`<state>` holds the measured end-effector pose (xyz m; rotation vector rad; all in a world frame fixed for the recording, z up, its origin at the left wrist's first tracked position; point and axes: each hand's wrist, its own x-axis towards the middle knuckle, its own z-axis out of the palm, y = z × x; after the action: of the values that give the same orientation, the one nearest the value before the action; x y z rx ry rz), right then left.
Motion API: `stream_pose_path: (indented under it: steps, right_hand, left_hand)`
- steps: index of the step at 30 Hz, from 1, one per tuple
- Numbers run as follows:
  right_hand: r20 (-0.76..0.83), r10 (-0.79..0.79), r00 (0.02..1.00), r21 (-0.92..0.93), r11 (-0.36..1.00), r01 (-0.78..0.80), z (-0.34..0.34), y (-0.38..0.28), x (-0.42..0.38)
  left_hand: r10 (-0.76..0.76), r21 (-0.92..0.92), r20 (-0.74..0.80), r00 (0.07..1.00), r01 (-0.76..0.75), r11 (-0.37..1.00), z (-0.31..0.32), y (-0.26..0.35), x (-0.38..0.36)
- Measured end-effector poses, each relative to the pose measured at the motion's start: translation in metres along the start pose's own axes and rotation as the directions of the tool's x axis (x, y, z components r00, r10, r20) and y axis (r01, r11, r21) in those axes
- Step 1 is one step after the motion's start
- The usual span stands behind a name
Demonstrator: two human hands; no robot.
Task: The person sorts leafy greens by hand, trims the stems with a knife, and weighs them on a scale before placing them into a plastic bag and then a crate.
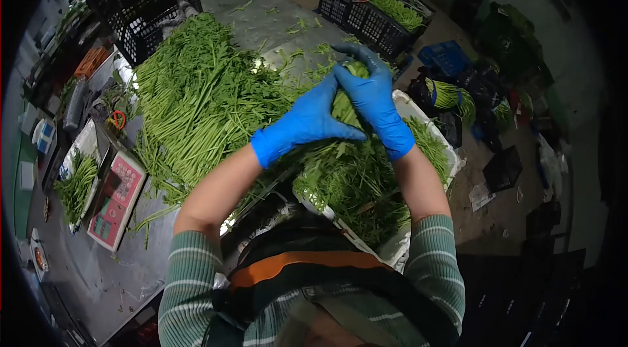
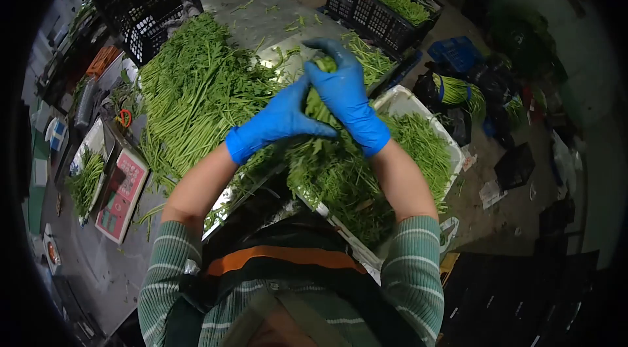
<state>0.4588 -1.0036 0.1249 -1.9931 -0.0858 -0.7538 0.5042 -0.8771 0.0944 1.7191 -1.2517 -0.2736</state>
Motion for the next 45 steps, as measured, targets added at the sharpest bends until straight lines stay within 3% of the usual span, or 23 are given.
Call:
stream_pose_path:
  steps: [1, 3, 5, 6, 8, 10, 11, 16, 19, 24, 27, 28, 29, 31, 33, 35, 37, 38, 39, 41, 43, 44, 45]
  right_hand:
    - [0.014, -0.006, 1.0, 0.022, 1.0, 0.005, 0.011, -0.011, 0.008]
    - [0.117, 0.022, 0.993, 0.245, 0.968, -0.051, 0.03, -0.022, 0.025]
    - [0.199, -0.042, 0.979, 0.502, 0.862, -0.065, 0.043, -0.022, 0.042]
    - [0.184, -0.037, 0.982, 0.591, 0.802, -0.08, 0.043, -0.027, 0.046]
    - [0.019, -0.125, 0.992, 0.409, 0.906, 0.106, 0.041, -0.016, 0.061]
    - [0.171, -0.001, 0.985, 0.579, 0.809, -0.1, 0.048, -0.014, 0.063]
    - [0.294, 0.051, 0.954, 0.6, 0.767, -0.226, 0.058, -0.008, 0.062]
    - [0.501, -0.033, 0.865, 0.648, 0.677, -0.35, 0.141, -0.017, 0.041]
    - [0.552, -0.136, 0.823, 0.628, 0.716, -0.304, 0.193, -0.043, 0.02]
    - [0.54, -0.402, 0.739, 0.667, 0.74, -0.085, 0.286, -0.098, -0.021]
    - [0.571, -0.377, 0.73, 0.563, 0.827, -0.013, 0.34, -0.134, -0.048]
    - [0.544, -0.457, 0.704, 0.543, 0.831, 0.12, 0.36, -0.149, -0.053]
    - [0.548, -0.462, 0.697, 0.547, 0.829, 0.119, 0.37, -0.159, -0.055]
    - [0.565, -0.45, 0.691, 0.255, 0.892, 0.373, 0.379, -0.181, -0.057]
    - [0.495, -0.528, 0.69, 0.31, 0.849, 0.427, 0.399, -0.189, -0.057]
    - [0.62, -0.444, 0.647, 0.337, 0.895, 0.291, 0.4, -0.207, -0.06]
    - [0.65, -0.399, 0.647, 0.319, 0.916, 0.244, 0.4, -0.206, -0.066]
    - [0.732, -0.289, 0.617, 0.249, 0.956, 0.153, 0.389, -0.209, -0.065]
    - [0.801, -0.176, 0.573, 0.169, 0.983, 0.067, 0.375, -0.211, -0.061]
    - [0.909, -0.102, 0.404, 0.035, 0.985, 0.17, 0.336, -0.204, -0.047]
    - [0.977, 0.143, 0.159, -0.177, 0.957, 0.229, 0.294, -0.188, -0.035]
    - [0.947, 0.32, 0.024, -0.278, 0.78, 0.561, 0.275, -0.155, -0.038]
    - [0.857, 0.512, -0.049, -0.254, 0.503, 0.826, 0.262, -0.131, -0.044]
  left_hand:
    - [-0.078, -0.277, -0.072, 0.994, 0.056, 0.959, 0.007, -0.008, 0.002]
    - [-0.304, -0.714, -0.079, 0.949, 0.158, 0.682, -0.009, 0.012, -0.009]
    - [-0.301, -0.743, -0.223, 0.927, 0.038, 0.668, -0.037, -0.008, -0.023]
    - [-0.47, -0.735, -0.215, 0.856, 0.175, 0.655, -0.063, -0.023, -0.041]
    - [-0.613, -0.894, -0.425, 0.666, -0.2, 0.402, -0.099, -0.043, -0.082]
    - [-0.328, -0.754, -0.635, 0.699, -0.469, 0.46, -0.131, -0.079, -0.113]
    - [-0.354, -0.637, -0.742, 0.569, -0.434, 0.637, -0.148, -0.097, -0.143]
    - [-0.372, -0.551, -0.824, 0.427, -0.454, 0.7, -0.167, -0.051, -0.218]
    - [-0.388, -0.55, -0.831, 0.399, -0.486, 0.679, -0.186, -0.033, -0.25]
    - [-0.416, -0.572, -0.82, 0.393, -0.572, 0.588, -0.199, -0.015, -0.309]
    - [-0.447, -0.599, -0.798, 0.404, -0.606, 0.523, -0.215, -0.009, -0.341]
    - [-0.456, -0.604, -0.793, 0.404, -0.622, 0.498, -0.219, -0.004, -0.36]
    - [-0.464, -0.607, -0.788, 0.404, -0.638, 0.474, -0.238, -0.004, -0.374]
    - [-0.486, -0.608, -0.778, 0.398, -0.67, 0.425, -0.249, 0.002, -0.407]
    - [-0.508, -0.606, -0.768, 0.391, -0.7, 0.377, -0.252, 0.011, -0.439]
    - [-0.529, -0.611, -0.75, 0.398, -0.722, 0.323, -0.251, 0.017, -0.461]
    - [-0.573, -0.604, -0.75, 0.33, -0.695, 0.39, -0.259, 0.019, -0.473]
    - [-0.561, -0.627, -0.724, 0.401, -0.723, 0.291, -0.268, 0.019, -0.483]
    - [-0.564, -0.632, -0.718, 0.408, -0.721, 0.284, -0.273, 0.018, -0.486]
    - [-0.565, -0.629, -0.73, 0.385, -0.703, 0.333, -0.292, 0.011, -0.487]
    - [-0.571, -0.614, -0.745, 0.345, -0.69, 0.383, -0.302, 0.01, -0.502]
    - [-0.581, -0.602, -0.751, 0.313, -0.687, 0.408, -0.307, 0.006, -0.507]
    - [-0.598, -0.594, -0.751, 0.278, -0.679, 0.431, -0.305, 0.004, -0.512]
